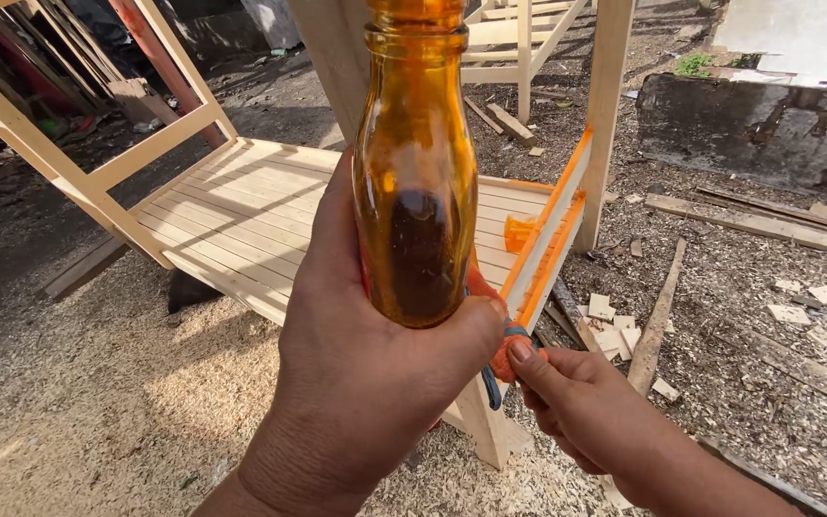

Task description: Staining a wooden bunk bed frame using a cloth applicator and a bottle of stain.

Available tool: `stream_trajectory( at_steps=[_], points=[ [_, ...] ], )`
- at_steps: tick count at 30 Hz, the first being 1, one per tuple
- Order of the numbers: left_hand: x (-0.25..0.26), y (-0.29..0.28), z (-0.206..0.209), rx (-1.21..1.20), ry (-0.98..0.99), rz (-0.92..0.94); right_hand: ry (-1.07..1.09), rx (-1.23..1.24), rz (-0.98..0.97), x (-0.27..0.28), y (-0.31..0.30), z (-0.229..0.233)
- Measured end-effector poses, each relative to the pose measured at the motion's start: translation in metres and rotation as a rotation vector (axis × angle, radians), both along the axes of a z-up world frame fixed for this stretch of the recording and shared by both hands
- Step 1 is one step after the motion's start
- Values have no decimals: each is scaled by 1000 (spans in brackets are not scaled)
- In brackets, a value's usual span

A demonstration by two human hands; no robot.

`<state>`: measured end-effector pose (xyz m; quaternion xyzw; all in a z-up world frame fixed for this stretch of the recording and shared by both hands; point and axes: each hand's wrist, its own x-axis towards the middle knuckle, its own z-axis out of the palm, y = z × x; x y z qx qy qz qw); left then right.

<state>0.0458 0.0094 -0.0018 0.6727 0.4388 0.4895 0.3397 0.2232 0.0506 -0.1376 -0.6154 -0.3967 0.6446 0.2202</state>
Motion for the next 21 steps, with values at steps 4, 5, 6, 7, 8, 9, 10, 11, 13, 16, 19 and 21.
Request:
stream_trajectory(
  at_steps=[4,5,6,7,8,9,10,11,13,16,19,21],
  points=[
    [0,-1,-4,175,52,47,-54,-37,15,4,7,-69],
    [0,-1,-5,142,31,28,-49,-67,4,5,9,-83],
    [-2,-4,-7,108,11,16,-42,-99,1,4,11,-99],
    [-2,-7,-11,102,13,30,-42,-104,15,4,12,-107],
    [-1,-7,-13,130,3,31,-47,-114,13,3,17,-114],
    [0,-8,-14,159,-7,33,-53,-124,11,2,22,-120],
    [-1,-9,-17,162,-7,35,-53,-120,14,5,24,-135],
    [-2,-10,-20,137,10,49,-53,-107,8,9,26,-149],
    [-2,-10,-21,119,34,59,-46,-87,-1,16,34,-180],
    [-4,-16,-27,63,11,55,-197,-245,71,16,36,-219],
    [-5,-16,-37,152,-24,45,-270,-166,100,15,47,-223],
    [-5,-15,-38,106,-44,32,-353,-114,123,24,63,-228]
  ],
)
